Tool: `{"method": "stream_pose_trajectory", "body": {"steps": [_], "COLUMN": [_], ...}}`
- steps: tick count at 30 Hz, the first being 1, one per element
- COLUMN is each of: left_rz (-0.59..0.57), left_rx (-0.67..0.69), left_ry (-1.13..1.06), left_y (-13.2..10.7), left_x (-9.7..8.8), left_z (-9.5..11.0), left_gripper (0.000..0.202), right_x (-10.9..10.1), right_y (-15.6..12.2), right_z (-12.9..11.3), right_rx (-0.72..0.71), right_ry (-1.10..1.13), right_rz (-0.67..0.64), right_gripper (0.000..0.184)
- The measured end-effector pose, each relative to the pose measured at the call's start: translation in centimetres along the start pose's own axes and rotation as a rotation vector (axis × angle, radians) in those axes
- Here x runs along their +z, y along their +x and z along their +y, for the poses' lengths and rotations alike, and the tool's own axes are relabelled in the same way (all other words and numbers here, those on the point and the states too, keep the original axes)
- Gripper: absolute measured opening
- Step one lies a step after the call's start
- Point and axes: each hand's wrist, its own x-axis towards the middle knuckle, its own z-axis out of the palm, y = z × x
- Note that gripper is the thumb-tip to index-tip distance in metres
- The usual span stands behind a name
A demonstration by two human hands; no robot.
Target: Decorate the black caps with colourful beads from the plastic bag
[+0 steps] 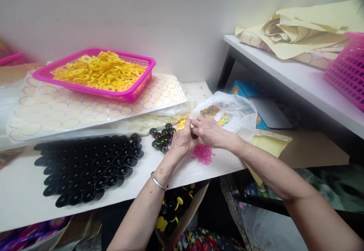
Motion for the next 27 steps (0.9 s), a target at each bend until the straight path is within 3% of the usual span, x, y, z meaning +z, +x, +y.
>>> {"method": "stream_pose_trajectory", "body": {"steps": [2, 6, 8, 10, 13, 15, 17, 21, 27], "left_rz": [0.007, 0.034, 0.077, 0.157, 0.304, 0.342, 0.308, 0.219, 0.131], "left_rx": [0.009, 0.058, 0.074, 0.060, -0.021, -0.115, -0.208, -0.292, -0.276], "left_ry": [0.000, -0.018, -0.011, -0.002, 0.030, 0.102, 0.211, 0.415, 0.522], "left_y": [-0.3, -1.4, -2.3, -3.2, -4.5, -5.0, -5.2, -4.4, -3.0], "left_x": [0.0, -0.8, -1.7, -3.1, -5.5, -6.9, -7.8, -7.9, -6.8], "left_z": [-0.3, -1.2, -2.3, -4.1, -7.6, -9.6, -10.9, -11.6, -12.1], "left_gripper": [0.060, 0.059, 0.042, 0.026, 0.021, 0.021, 0.022, 0.032, 0.034], "right_x": [0.0, 1.1, 2.2, 3.7, 5.7, 6.6, 7.2, 7.8, 7.7], "right_y": [-0.2, -0.8, -1.1, -1.4, -1.8, -2.2, -2.4, -2.0, -0.3], "right_z": [0.3, 2.1, 3.5, 5.2, 7.5, 8.6, 9.2, 9.4, 9.3], "right_rx": [0.007, 0.101, 0.264, 0.483, 0.689, 0.709, 0.699, 0.716, 0.625], "right_ry": [0.157, 0.773, 0.985, 1.047, 0.949, 0.826, 0.694, 0.455, 0.090], "right_rz": [0.071, 0.218, 0.285, 0.379, 0.480, 0.483, 0.452, 0.275, -0.106], "right_gripper": [0.019, 0.010, 0.013, 0.019, 0.022, 0.020, 0.017, 0.018, 0.018]}}
